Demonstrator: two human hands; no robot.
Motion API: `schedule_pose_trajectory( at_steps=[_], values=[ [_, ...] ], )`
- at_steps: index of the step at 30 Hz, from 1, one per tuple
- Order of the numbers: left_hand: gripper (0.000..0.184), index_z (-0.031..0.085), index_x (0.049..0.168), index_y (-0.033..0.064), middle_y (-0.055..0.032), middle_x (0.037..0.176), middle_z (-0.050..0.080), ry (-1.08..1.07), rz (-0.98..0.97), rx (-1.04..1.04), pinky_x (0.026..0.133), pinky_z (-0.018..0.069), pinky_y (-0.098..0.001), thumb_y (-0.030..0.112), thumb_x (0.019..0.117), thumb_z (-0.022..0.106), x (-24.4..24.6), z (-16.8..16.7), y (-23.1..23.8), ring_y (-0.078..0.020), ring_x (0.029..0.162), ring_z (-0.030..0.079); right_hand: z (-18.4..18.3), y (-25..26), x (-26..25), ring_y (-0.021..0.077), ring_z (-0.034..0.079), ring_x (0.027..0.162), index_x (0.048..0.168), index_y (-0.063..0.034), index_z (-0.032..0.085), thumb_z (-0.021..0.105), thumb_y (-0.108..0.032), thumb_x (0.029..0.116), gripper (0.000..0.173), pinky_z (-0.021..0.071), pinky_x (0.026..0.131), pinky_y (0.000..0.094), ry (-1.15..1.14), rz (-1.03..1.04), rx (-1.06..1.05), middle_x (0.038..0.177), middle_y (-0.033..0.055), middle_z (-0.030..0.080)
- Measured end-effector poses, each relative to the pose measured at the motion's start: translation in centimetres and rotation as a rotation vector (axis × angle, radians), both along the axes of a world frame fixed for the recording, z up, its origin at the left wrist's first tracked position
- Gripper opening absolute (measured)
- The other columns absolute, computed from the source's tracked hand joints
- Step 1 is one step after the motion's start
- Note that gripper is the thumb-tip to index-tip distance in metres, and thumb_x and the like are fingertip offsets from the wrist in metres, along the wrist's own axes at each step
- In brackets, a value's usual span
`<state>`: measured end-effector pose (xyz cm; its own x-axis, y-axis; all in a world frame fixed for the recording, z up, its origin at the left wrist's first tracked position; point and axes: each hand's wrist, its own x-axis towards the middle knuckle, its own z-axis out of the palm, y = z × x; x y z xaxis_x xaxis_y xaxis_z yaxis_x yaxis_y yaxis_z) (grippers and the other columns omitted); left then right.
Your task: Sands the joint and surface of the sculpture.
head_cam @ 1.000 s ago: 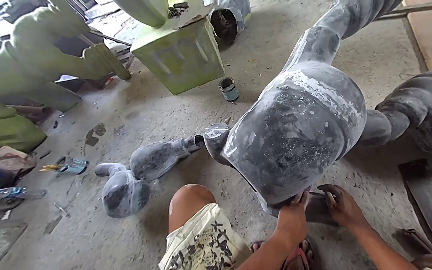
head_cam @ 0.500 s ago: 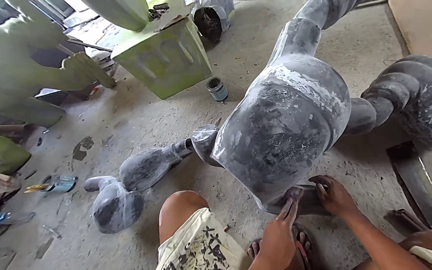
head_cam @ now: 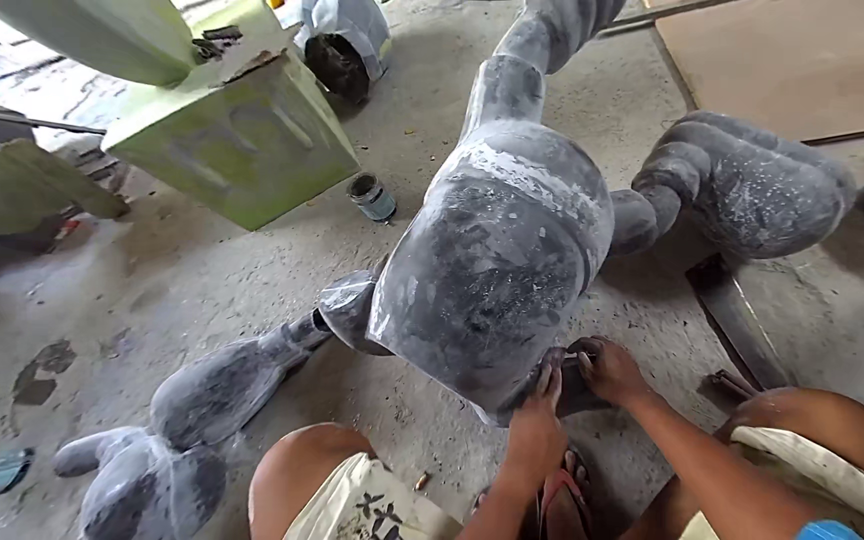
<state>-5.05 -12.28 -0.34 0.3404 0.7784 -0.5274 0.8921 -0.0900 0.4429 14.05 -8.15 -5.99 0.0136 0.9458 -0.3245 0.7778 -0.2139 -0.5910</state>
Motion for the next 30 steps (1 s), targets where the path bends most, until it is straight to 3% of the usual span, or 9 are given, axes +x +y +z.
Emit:
schedule_pose_trajectory(
  at_steps=[2, 5, 8, 10, 13, 15, 19, 24, 30],
  values=[
    [0.084, 0.026, 0.165, 0.0258, 0.0045, 0.17, 0.025, 0.031, -0.025, -0.058, 0.113, 0.0454, -0.0493, 0.005, 0.0891, 0.057, 0.8, -0.3, 2.1, -0.0226, 0.145, 0.045, 0.0, -0.4, 0.0, 0.0235, 0.068, 0.104, 0.114, -0.0223, 0.075, 0.054, -0.029, 0.1013, 0.025, 0.0563, 0.09, 0.051, 0.013, -0.034, -0.022, 0.11, 0.0055, 0.071],
    [0.082, 0.027, 0.165, 0.0241, 0.0039, 0.169, 0.029, 0.011, -0.009, 0.041, 0.094, 0.0581, -0.0503, 0.007, 0.091, 0.059, -0.9, 0.5, -1.5, -0.0247, 0.125, 0.064, -0.1, -0.5, 0.0, 0.0228, 0.068, 0.105, 0.116, -0.023, 0.075, 0.052, -0.031, 0.101, 0.029, 0.0557, 0.092, 0.0506, 0.042, -0.049, -0.031, 0.111, 0.0051, 0.072],
    [0.071, 0.035, 0.162, 0.0224, 0.0057, 0.168, 0.03, -0.064, 0.049, 0.093, 0.082, 0.0612, -0.0505, 0.017, 0.0944, 0.057, -3.0, 0.7, -4.2, -0.0235, 0.11, 0.072, 0.3, 0.3, 0.0, 0.0226, 0.068, 0.109, 0.118, -0.0261, 0.074, 0.05, -0.035, 0.0994, 0.031, 0.0556, 0.094, 0.0503, -0.017, -0.012, -0.069, 0.115, 0.0043, 0.072],
    [0.076, 0.035, 0.162, 0.0205, 0.0018, 0.169, 0.03, -0.026, 0.019, 0.049, 0.091, 0.0588, -0.0525, 0.008, 0.0904, 0.058, -2.4, 0.3, -2.3, -0.0265, 0.122, 0.066, 0.5, -0.4, -0.4, 0.0258, 0.067, 0.109, 0.117, -0.0235, 0.074, 0.054, -0.033, 0.0998, 0.028, 0.0553, 0.094, 0.0531, -0.01, -0.013, -0.096, 0.114, 0.0069, 0.071],
    [0.08, 0.027, 0.164, 0.0243, 0.0014, 0.169, 0.029, 0.073, -0.008, -0.077, 0.114, 0.0432, -0.0504, 0.007, 0.0916, 0.055, -0.2, -0.2, 2.7, -0.0252, 0.145, 0.045, 0.4, 0.0, -0.2, 0.0251, 0.068, 0.105, 0.114, -0.0218, 0.075, 0.056, -0.031, 0.0993, 0.026, 0.0555, 0.091, 0.0518, -0.003, -0.026, -0.085, 0.109, 0.0071, 0.071],
    [0.081, 0.026, 0.165, 0.0221, 0.0011, 0.17, 0.027, 0.089, -0.022, -0.067, 0.11, 0.0476, -0.0503, 0.009, 0.0912, 0.058, -0.9, 0.7, 1.3, -0.0263, 0.14, 0.051, 0.4, -0.2, -0.2, 0.0254, 0.068, 0.104, 0.113, -0.0202, 0.075, 0.054, -0.032, 0.1001, 0.027, 0.0557, 0.091, 0.0516, -0.003, -0.03, -0.091, 0.108, 0.008, 0.071],
    [0.083, 0.04, 0.16, 0.0225, 0.0068, 0.166, 0.036, -0.064, 0.03, 0.049, 0.092, 0.0588, -0.0499, 0.0, 0.0836, 0.062, -4.3, 1.3, -2.4, -0.0234, 0.119, 0.068, 1.0, 0.5, -0.3, 0.0249, 0.069, 0.103, 0.111, -0.0232, 0.075, 0.052, -0.037, 0.0996, 0.029, 0.0564, 0.088, 0.0527, -0.051, -0.022, -0.107, 0.107, 0.0059, 0.072],
    [0.077, 0.029, 0.164, 0.0259, -0.003, 0.163, 0.04, 0.096, 0.001, -0.103, 0.112, 0.0448, -0.0513, 0.01, 0.0927, 0.055, -0.8, 0.5, 2.6, -0.0272, 0.141, 0.05, 0.0, -0.1, -0.3, 0.0237, 0.069, 0.103, 0.112, -0.0247, 0.075, 0.049, -0.038, 0.1008, 0.031, 0.0572, 0.087, 0.0519, -0.061, -0.012, -0.085, 0.106, 0.0051, 0.072],
    [0.079, 0.041, 0.159, 0.0214, 0.0034, 0.162, 0.043, -0.03, 0.015, -0.009, 0.096, 0.0571, -0.0495, 0.002, 0.0854, 0.061, -4.8, 3.1, -2.5, -0.0241, 0.122, 0.066, 0.1, 0.0, -0.4, 0.0244, 0.069, 0.101, 0.109, -0.0238, 0.075, 0.049, -0.035, 0.1006, 0.029, 0.0569, 0.084, 0.0524, -0.048, -0.009, -0.056, 0.105, 0.0053, 0.072]
  ],
)
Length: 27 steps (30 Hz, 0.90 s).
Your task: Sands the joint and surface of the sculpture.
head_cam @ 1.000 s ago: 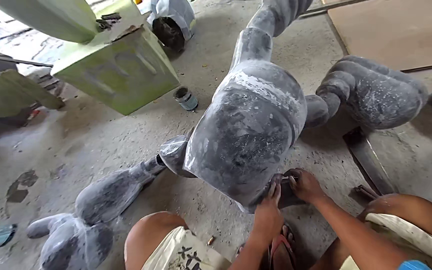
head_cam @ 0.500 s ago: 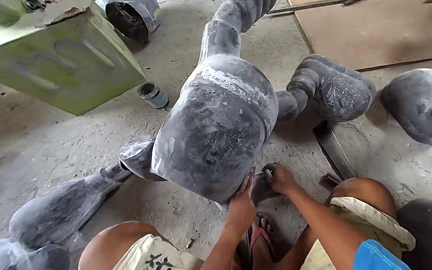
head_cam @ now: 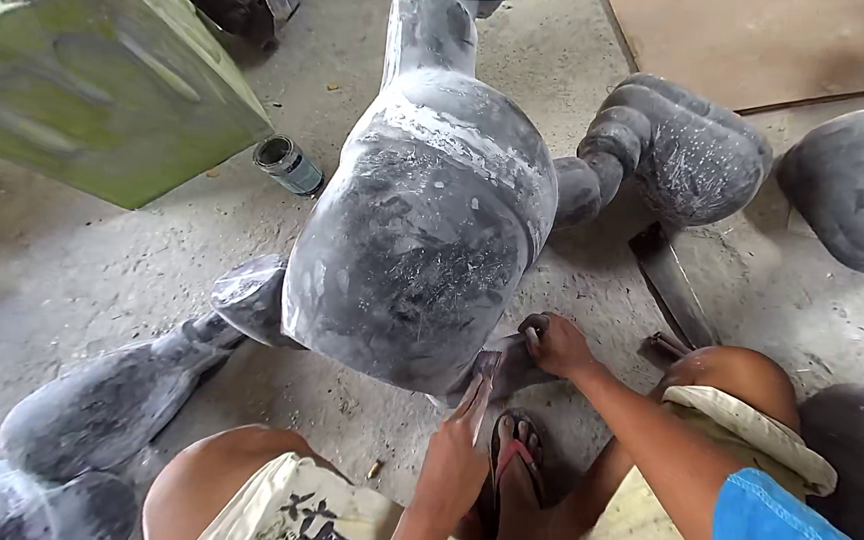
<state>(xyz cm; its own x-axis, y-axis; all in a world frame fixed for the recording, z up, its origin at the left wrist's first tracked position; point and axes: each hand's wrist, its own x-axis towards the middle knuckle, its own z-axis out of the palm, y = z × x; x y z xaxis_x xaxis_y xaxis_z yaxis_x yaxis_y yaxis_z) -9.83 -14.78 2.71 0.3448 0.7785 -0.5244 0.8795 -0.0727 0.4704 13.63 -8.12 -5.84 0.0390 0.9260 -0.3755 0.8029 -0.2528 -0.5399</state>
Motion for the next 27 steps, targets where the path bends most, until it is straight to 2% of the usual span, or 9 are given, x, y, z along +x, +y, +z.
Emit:
schedule_pose_trajectory(
  at_steps=[4, 6, 8, 11, 15, 18, 20, 23, 27],
  values=[
    [0.078, 0.028, 0.164, 0.0245, -0.001, 0.166, 0.034, 0.104, -0.016, -0.104, 0.109, 0.0476, -0.0546, 0.011, 0.0934, 0.058, 3.6, -2.3, 4.3, -0.0296, 0.138, 0.052, -0.3, -0.4, 0.1, 0.0235, 0.069, 0.1, 0.111, -0.0248, 0.075, 0.048, -0.035, 0.1015, 0.03, 0.0572, 0.082, 0.0519, 0.0, 0.018, 0.012, 0.104, 0.0055, 0.071],
    [0.078, 0.027, 0.164, 0.0248, -0.0028, 0.165, 0.037, 0.134, 0.005, -0.119, 0.108, 0.0476, -0.0553, 0.012, 0.0942, 0.058, 4.7, -2.2, 4.9, -0.0305, 0.137, 0.053, -0.1, -0.4, 0.3, 0.0248, 0.069, 0.098, 0.11, -0.0227, 0.075, 0.049, -0.034, 0.1022, 0.029, 0.0573, 0.08, 0.0527, 0.013, 0.008, 0.015, 0.103, 0.0069, 0.071],
    [0.078, 0.032, 0.163, 0.0205, -0.0044, 0.163, 0.04, 0.075, 0.016, -0.08, 0.102, 0.053, -0.0537, 0.01, 0.0907, 0.061, 3.3, -1.0, 2.3, -0.03, 0.129, 0.061, -0.2, -0.7, 0.2, 0.0247, 0.069, 0.096, 0.109, -0.022, 0.074, 0.049, -0.033, 0.1025, 0.029, 0.0576, 0.08, 0.0526, 0.018, 0.012, 0.014, 0.102, 0.0069, 0.07],
    [0.072, 0.041, 0.159, 0.0187, 0.002, 0.164, 0.039, -0.035, 0.014, 0.014, 0.095, 0.0577, -0.0458, 0.009, 0.0896, 0.059, 0.5, 0.1, -0.6, -0.022, 0.121, 0.066, 0.1, -0.2, 0.1, 0.0252, 0.069, 0.102, 0.111, -0.0223, 0.075, 0.051, -0.032, 0.1019, 0.028, 0.0569, 0.086, 0.0545, 0.019, 0.001, 0.01, 0.107, 0.0064, 0.072],
    [0.079, 0.033, 0.163, 0.0214, -0.0005, 0.167, 0.034, 0.063, -0.008, -0.094, 0.107, 0.0486, -0.0557, 0.009, 0.0906, 0.063, 3.7, -2.1, 4.0, -0.0297, 0.137, 0.054, -0.1, -0.2, -0.1, 0.025, 0.07, 0.103, 0.111, -0.0249, 0.075, 0.047, -0.035, 0.1008, 0.031, 0.057, 0.085, 0.054, -0.007, 0.002, -0.027, 0.108, 0.0057, 0.072],
    [0.08, 0.03, 0.164, 0.0237, 0.0, 0.165, 0.038, 0.092, -0.018, -0.084, 0.106, 0.049, -0.0561, 0.008, 0.091, 0.061, 4.8, -2.4, 4.5, -0.029, 0.138, 0.052, -0.3, -0.4, 0.3, 0.0265, 0.069, 0.105, 0.112, -0.0239, 0.075, 0.046, -0.036, 0.1009, 0.033, 0.0566, 0.086, 0.0541, 0.0, -0.007, -0.02, 0.109, 0.0073, 0.072],
    [0.074, 0.036, 0.161, 0.0191, -0.0041, 0.16, 0.045, 0.009, -0.004, -0.023, 0.101, 0.0542, -0.0522, 0.009, 0.0914, 0.06, 3.1, -0.8, 1.4, -0.028, 0.127, 0.062, -0.3, -0.3, 0.2, 0.0289, 0.067, 0.109, 0.117, -0.0247, 0.073, 0.049, -0.034, 0.0996, 0.032, 0.0561, 0.087, 0.0556, 0.015, -0.018, 0.007, 0.116, 0.0088, 0.07],
    [0.067, 0.04, 0.16, 0.0168, -0.0005, 0.164, 0.039, -0.035, -0.017, 0.022, 0.099, 0.0565, -0.0443, 0.012, 0.0949, 0.057, 1.9, -0.4, -0.6, -0.022, 0.123, 0.066, -0.2, 0.1, 0.2, 0.0334, 0.064, 0.119, 0.132, -0.0268, 0.067, 0.051, -0.033, 0.0981, 0.038, 0.0545, 0.092, 0.0592, 0.009, -0.051, 0.022, 0.13, 0.0104, 0.066],
    [0.081, 0.032, 0.163, 0.0222, 0.0038, 0.17, 0.026, 0.05, -0.036, -0.033, 0.1, 0.0521, -0.0577, 0.005, 0.0899, 0.062, 4.8, -3.1, 4.0, -0.0311, 0.133, 0.056, -0.8, -0.1, 0.3, 0.0366, 0.061, 0.122, 0.14, -0.029, 0.061, 0.05, -0.032, 0.097, 0.045, 0.0537, 0.091, 0.0615, 0.012, -0.066, 0.052, 0.136, 0.0131, 0.062]
  ],
)
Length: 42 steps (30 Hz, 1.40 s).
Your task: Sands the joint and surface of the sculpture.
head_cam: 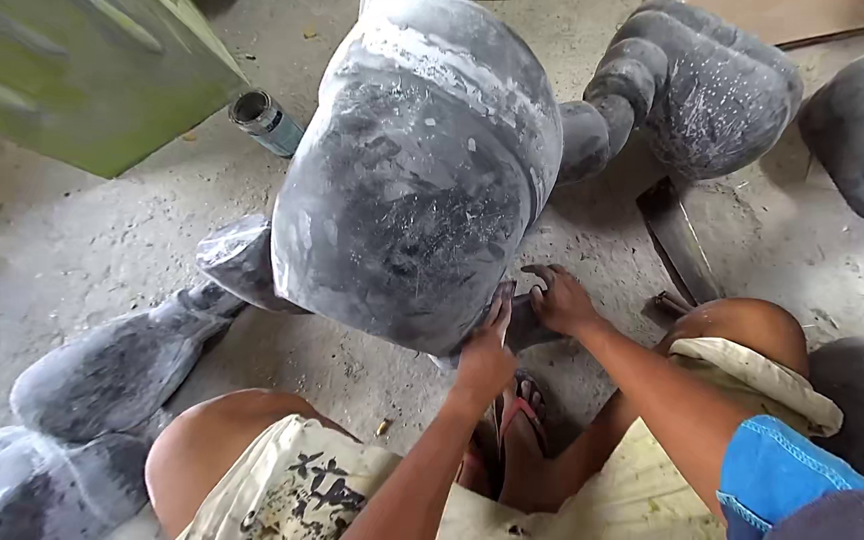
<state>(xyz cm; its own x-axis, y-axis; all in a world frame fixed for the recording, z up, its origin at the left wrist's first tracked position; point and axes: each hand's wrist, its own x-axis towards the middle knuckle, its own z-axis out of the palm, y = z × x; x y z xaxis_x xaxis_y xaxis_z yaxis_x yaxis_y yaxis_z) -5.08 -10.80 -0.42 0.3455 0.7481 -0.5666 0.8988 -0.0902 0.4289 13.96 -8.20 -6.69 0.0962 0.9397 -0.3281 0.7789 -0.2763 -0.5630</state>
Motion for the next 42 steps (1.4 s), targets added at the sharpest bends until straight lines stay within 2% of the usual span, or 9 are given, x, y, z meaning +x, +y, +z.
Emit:
schedule_pose_trajectory(
  at_steps=[7, 12, 15, 19, 24, 29, 36, 38, 42],
  values=[
    [0.067, 0.041, 0.159, 0.0202, 0.0015, 0.163, 0.041, -0.058, 0.036, 0.035, 0.097, 0.0568, -0.0466, 0.01, 0.0946, 0.056, -2.4, 2.8, -5.4, -0.0227, 0.12, 0.067, 0.3, 0.2, 0.1, 0.038, 0.059, 0.125, 0.152, -0.0319, 0.049, 0.049, -0.028, 0.0946, 0.057, 0.0522, 0.092, 0.0631, 0.03, -0.01, 0.021, 0.142, 0.0141, 0.058],
    [0.083, 0.033, 0.163, 0.0195, 0.001, 0.17, 0.028, -0.005, 0.002, 0.045, 0.098, 0.052, -0.0613, 0.003, 0.0877, 0.064, 0.5, -0.1, -0.1, -0.0354, 0.133, 0.055, 0.5, -0.2, -0.1, 0.0392, 0.057, 0.125, 0.155, -0.0325, 0.044, 0.049, -0.029, 0.0945, 0.061, 0.0506, 0.094, 0.0617, 0.026, -0.024, 0.009, 0.145, 0.0158, 0.055],
    [0.08, 0.035, 0.161, 0.0159, -0.0039, 0.166, 0.034, -0.021, 0.025, 0.084, 0.092, 0.057, -0.0582, 0.004, 0.0883, 0.065, -0.2, 1.3, -2.9, -0.0334, 0.122, 0.064, 0.7, -0.5, 0.1, 0.0423, 0.056, 0.125, 0.158, -0.0313, 0.038, 0.05, -0.028, 0.0945, 0.065, 0.0499, 0.095, 0.0647, 0.066, -0.038, -0.001, 0.146, 0.019, 0.052],
    [0.063, 0.04, 0.159, 0.0197, 0.0014, 0.165, 0.037, -0.049, 0.049, 0.054, 0.097, 0.057, -0.0464, 0.013, 0.098, 0.054, -2.2, 2.0, -5.5, -0.0228, 0.121, 0.067, 0.1, 0.1, 0.1, 0.037, 0.058, 0.127, 0.155, -0.0329, 0.045, 0.048, -0.029, 0.0955, 0.06, 0.0506, 0.096, 0.0625, 0.033, -0.013, 0.011, 0.143, 0.0132, 0.059],
    [0.086, 0.029, 0.164, 0.0177, 0.0015, 0.172, 0.022, -0.002, 0.019, 0.045, 0.089, 0.054, -0.0651, 0.0, 0.0872, 0.063, 1.1, 0.8, -0.5, -0.0399, 0.129, 0.058, 0.3, 0.0, 0.4, 0.0367, 0.057, 0.129, 0.157, -0.0299, 0.042, 0.049, -0.028, 0.0968, 0.061, 0.049, 0.101, 0.06, 0.055, -0.012, 0.002, 0.144, 0.016, 0.056],
    [0.066, 0.037, 0.161, 0.0228, 0.0021, 0.165, 0.038, -0.038, 0.067, 0.06, 0.092, 0.0587, -0.0498, 0.014, 0.0981, 0.056, -2.5, 2.5, -5.7, -0.025, 0.114, 0.07, 0.5, 0.5, 0.2, 0.0369, 0.059, 0.126, 0.155, -0.0318, 0.044, 0.048, -0.029, 0.0951, 0.061, 0.0511, 0.097, 0.0619, 0.063, -0.017, 0.017, 0.145, 0.0145, 0.056],
    [0.086, 0.029, 0.164, 0.0192, 0.0023, 0.171, 0.024, 0.007, 0.015, 0.04, 0.105, 0.0487, -0.0575, 0.003, 0.0871, 0.064, 0.3, 0.2, -0.2, -0.0311, 0.139, 0.051, 0.3, -0.1, 0.2, 0.0353, 0.058, 0.128, 0.156, -0.0289, 0.044, 0.05, -0.03, 0.0946, 0.061, 0.0499, 0.1, 0.0598, 0.065, -0.03, 0.036, 0.143, 0.015, 0.057],
    [0.083, 0.035, 0.161, 0.0153, -0.004, 0.166, 0.034, -0.072, 0.049, 0.106, 0.091, 0.0564, -0.0606, 0.002, 0.0868, 0.068, -1.0, 1.5, -2.9, -0.0348, 0.123, 0.063, 0.5, -0.3, 0.1, 0.0365, 0.057, 0.129, 0.157, -0.0285, 0.041, 0.05, -0.03, 0.0951, 0.063, 0.0494, 0.101, 0.0611, 0.07, -0.031, 0.025, 0.145, 0.0163, 0.055],
    [0.068, 0.038, 0.16, 0.0229, 0.0029, 0.164, 0.039, -0.043, 0.075, -0.02, 0.099, 0.0553, -0.0489, 0.014, 0.0956, 0.057, -3.2, 3.5, -4.9, -0.0229, 0.121, 0.066, 0.3, 0.2, 0.2, 0.0353, 0.06, 0.126, 0.155, -0.0309, 0.045, 0.05, -0.029, 0.095, 0.06, 0.0516, 0.097, 0.0622, 0.063, -0.026, 0.063, 0.142, 0.0135, 0.059]
  ],
)
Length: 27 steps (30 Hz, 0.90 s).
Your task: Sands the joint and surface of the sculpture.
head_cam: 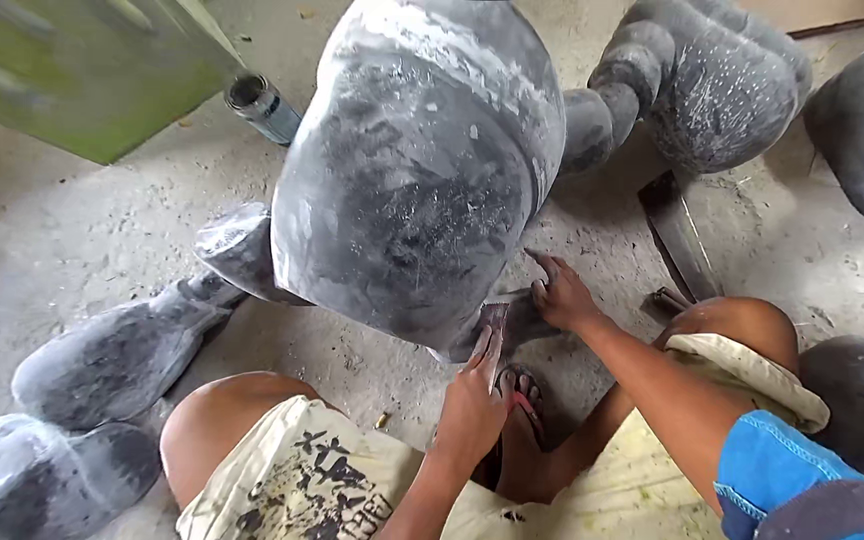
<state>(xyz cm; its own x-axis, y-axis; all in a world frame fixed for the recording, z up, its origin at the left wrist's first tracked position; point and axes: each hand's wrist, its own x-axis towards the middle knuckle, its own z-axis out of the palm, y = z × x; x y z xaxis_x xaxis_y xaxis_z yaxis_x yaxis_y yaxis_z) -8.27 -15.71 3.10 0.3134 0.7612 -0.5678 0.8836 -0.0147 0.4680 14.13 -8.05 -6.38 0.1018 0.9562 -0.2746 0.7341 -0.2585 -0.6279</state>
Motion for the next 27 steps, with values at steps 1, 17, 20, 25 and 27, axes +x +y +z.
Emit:
schedule_pose_trajectory(
  at_steps=[1, 17, 20, 25, 27],
  values=[
    [0.068, 0.038, 0.161, 0.021, 0.0023, 0.165, 0.037, 0.003, -0.017, -0.03, 0.102, 0.0536, -0.0478, 0.013, 0.0953, 0.056, 0.3, 0.4, 0.4, -0.0224, 0.126, 0.063, 0.0, -0.1, 0.0, 0.0349, 0.059, 0.127, 0.155, -0.0304, 0.045, 0.05, -0.029, 0.0954, 0.06, 0.0516, 0.098, 0.0615, -0.004, 0.006, 0.013, 0.142, 0.0134, 0.059],
    [0.069, 0.045, 0.154, 0.0058, -0.0229, 0.166, 0.028, -0.535, 0.029, 0.38, 0.107, 0.0531, -0.0425, -0.001, 0.0878, 0.06, 6.8, -2.7, -2.0, -0.0332, 0.141, 0.05, 6.9, -8.0, 0.4, 0.0222, 0.042, 0.146, 0.142, -0.0069, 0.059, 0.056, -0.049, 0.0983, 0.061, 0.0413, 0.118, 0.0404, 0.667, -0.268, 0.061, 0.158, 0.0134, 0.043],
    [0.058, 0.055, 0.147, 0.0049, -0.0284, 0.161, 0.033, -0.53, -0.004, 0.471, 0.113, 0.047, -0.0435, 0.0, 0.0889, 0.06, 7.1, -3.0, -1.9, -0.0383, 0.143, 0.046, 6.8, -7.5, 0.2, 0.0233, 0.044, 0.145, 0.14, -0.0072, 0.061, 0.067, -0.047, 0.0939, 0.061, 0.0444, 0.116, 0.038, 0.616, -0.281, 0.087, 0.158, 0.0159, 0.042],
    [0.057, 0.055, 0.149, 0.0167, -0.0206, 0.163, 0.035, -0.466, -0.074, 0.579, 0.109, 0.0464, -0.0437, 0.029, 0.0946, 0.066, 6.6, -3.2, -0.5, -0.0337, 0.139, 0.049, 8.7, -5.5, -0.7, 0.0198, 0.044, 0.144, 0.15, -0.0062, 0.05, 0.057, -0.041, 0.098, 0.063, 0.0434, 0.116, 0.0345, 0.446, -0.315, 0.087, 0.156, 0.018, 0.041],
    [0.067, 0.054, 0.149, 0.0131, -0.0192, 0.161, 0.04, -0.575, -0.048, 0.604, 0.112, 0.0442, -0.0438, 0.044, 0.0912, 0.071, 6.1, -3.0, 0.3, -0.0295, 0.14, 0.05, 9.6, -4.7, -1.1, 0.0194, 0.043, 0.144, 0.153, -0.0054, 0.046, 0.053, -0.045, 0.0994, 0.067, 0.042, 0.117, 0.0336, 0.359, -0.313, 0.089, 0.157, 0.0195, 0.039]
  ],
)
